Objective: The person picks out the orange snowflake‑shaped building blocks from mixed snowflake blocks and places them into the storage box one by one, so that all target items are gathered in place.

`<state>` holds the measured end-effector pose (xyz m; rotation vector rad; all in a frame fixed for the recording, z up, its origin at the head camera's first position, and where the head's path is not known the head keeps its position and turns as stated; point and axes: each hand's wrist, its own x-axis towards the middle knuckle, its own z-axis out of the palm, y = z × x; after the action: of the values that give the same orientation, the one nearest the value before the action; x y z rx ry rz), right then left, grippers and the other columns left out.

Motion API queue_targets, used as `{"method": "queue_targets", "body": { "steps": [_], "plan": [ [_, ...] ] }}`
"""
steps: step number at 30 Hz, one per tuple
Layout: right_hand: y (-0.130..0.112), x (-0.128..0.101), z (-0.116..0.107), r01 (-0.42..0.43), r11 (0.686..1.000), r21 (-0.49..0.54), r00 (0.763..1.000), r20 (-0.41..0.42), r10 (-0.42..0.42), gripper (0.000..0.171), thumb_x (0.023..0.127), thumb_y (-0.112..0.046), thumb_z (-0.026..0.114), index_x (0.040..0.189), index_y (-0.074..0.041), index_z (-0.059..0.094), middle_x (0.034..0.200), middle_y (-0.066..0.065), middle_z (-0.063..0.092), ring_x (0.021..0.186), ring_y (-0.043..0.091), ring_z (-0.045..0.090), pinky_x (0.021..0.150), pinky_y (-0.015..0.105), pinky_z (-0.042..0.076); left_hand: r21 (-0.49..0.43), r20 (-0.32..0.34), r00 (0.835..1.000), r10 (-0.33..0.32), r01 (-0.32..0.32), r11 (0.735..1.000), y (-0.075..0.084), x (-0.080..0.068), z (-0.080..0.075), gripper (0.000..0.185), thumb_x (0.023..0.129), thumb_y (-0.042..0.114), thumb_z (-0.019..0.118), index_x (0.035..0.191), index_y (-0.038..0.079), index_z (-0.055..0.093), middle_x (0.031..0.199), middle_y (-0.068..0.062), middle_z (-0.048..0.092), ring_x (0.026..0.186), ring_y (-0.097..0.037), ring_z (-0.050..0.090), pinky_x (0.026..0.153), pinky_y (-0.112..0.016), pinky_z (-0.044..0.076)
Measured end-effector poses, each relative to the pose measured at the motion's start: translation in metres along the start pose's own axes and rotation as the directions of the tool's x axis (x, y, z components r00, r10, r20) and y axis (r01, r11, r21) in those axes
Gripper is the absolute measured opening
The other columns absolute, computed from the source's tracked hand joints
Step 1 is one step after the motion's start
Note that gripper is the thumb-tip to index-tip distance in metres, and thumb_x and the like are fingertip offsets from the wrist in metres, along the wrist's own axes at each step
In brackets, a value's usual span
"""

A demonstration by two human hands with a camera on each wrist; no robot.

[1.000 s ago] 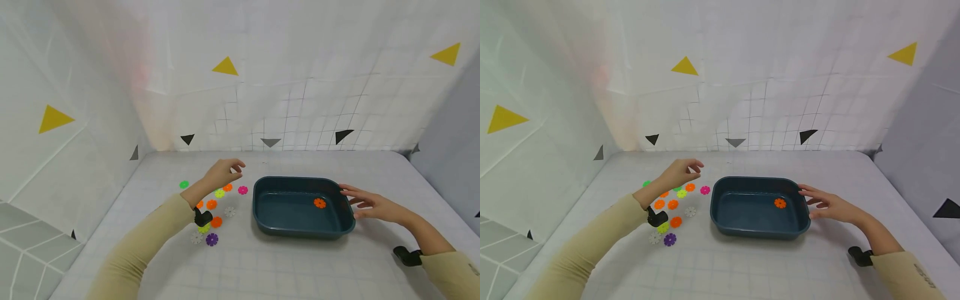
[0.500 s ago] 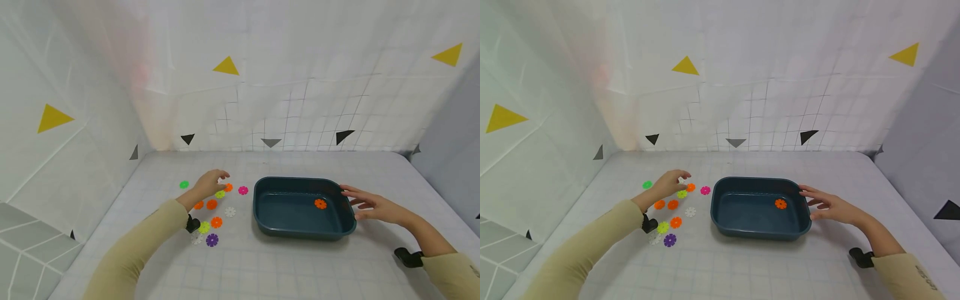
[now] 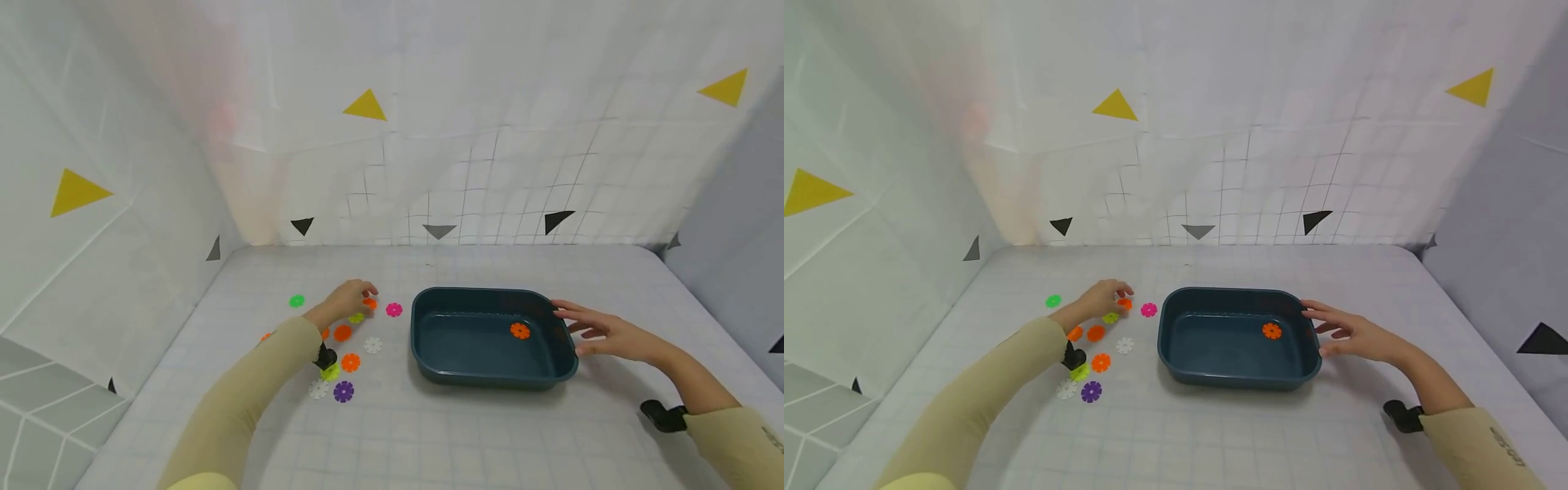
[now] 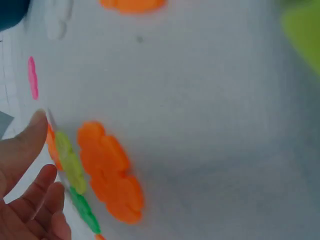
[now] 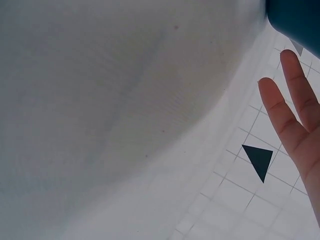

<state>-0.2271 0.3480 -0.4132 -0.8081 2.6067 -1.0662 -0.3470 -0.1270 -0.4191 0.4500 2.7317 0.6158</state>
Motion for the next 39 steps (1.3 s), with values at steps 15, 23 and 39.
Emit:
{"method": "queue_targets", "body": {
  "steps": [15,23,39],
  "plan": [
    [-0.0001,-0.0004,0.0014,0.013,1.000,-0.005,1.000,-0.002,-0.013,0.062,0.086,-0.009,0.060,0.141,-0.004,0.032,0.141,-0.033,0.015,0.106,-0.002,0.047,0.078,0.039,0.044,0.006,0.015,0.999,-0.037,0.037,0.999,-0.0066,0.0070,0.0008,0.030,0.078,0.018,0.073,0.103,0.006,0.062,0.093,-0.005,0.059,0.087,-0.020,0.051,0.083,-0.031,0.045],
    [0.0011,-0.0001,0.0023,0.005,1.000,0.005,1.000,-0.007,-0.005,0.062,0.085,-0.010,0.061,0.141,-0.003,0.032,0.140,-0.035,0.015,0.105,-0.003,0.047,0.078,0.039,0.044,0.002,0.034,0.997,-0.067,0.067,0.998,-0.0044,0.0036,0.0000,0.027,0.079,0.020,0.073,0.101,0.013,0.058,0.096,-0.005,0.057,0.088,-0.022,0.051,0.081,-0.033,0.045],
    [-0.0027,0.0000,0.0013,-0.015,1.000,0.006,1.000,-0.004,0.015,0.063,0.085,-0.013,0.062,0.141,-0.005,0.032,0.140,-0.034,0.015,0.104,-0.004,0.046,0.078,0.048,0.042,-0.015,0.004,0.996,-0.093,0.093,0.996,-0.0075,0.0042,0.0029,0.033,0.078,0.026,0.073,0.105,0.016,0.058,0.103,-0.006,0.058,0.093,-0.024,0.051,0.084,-0.037,0.045]
  ]
}}
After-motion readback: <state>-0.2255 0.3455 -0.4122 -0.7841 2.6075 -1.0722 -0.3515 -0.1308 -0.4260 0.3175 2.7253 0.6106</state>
